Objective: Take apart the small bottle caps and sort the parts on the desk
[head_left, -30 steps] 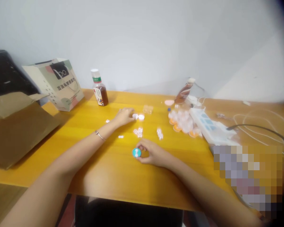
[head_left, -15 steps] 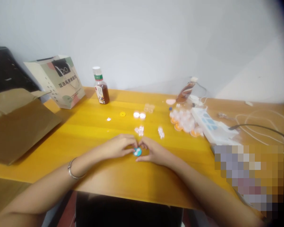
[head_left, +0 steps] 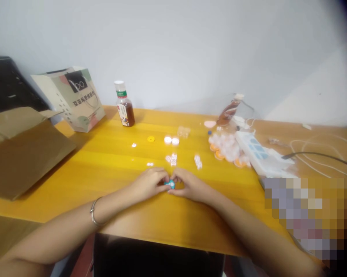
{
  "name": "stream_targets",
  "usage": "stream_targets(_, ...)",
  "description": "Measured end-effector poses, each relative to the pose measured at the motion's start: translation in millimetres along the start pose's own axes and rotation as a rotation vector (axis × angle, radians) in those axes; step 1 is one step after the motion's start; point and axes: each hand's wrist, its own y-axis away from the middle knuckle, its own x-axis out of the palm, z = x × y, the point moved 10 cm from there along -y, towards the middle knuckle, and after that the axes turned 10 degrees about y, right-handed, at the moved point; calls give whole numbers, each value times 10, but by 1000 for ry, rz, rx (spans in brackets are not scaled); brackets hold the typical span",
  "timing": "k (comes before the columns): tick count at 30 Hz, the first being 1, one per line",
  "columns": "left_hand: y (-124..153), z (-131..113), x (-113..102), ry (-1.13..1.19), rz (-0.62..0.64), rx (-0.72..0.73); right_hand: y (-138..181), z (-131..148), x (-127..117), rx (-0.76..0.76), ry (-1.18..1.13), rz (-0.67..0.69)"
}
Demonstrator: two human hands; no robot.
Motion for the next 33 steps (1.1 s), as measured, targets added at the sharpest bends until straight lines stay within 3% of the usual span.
stream_targets(8,3,9,-27,-154,-58,-96,21,-9,16,75,1,-31)
stream_targets(15,18,-172,68,-466,-56,68,10,-19,7,105,-1,-33)
stream_targets(19,40,-205,55,-482,-44,134,11,-21,3,116,-1,-18)
stream_targets(22,21,-81,-183,-417,-75,107,14,-34,-8,120,5,-25)
stream_targets(27,-8,375,-744,-474,-174,-107,15,-59,10,125,2,-8)
stream_targets(30,-21,568,-828,-505,-149,-184,13,-55,11,118,2,-4)
stream_targets(33,-41,638,-771,-521,-108,-198,13,-51,15,113,-2,2)
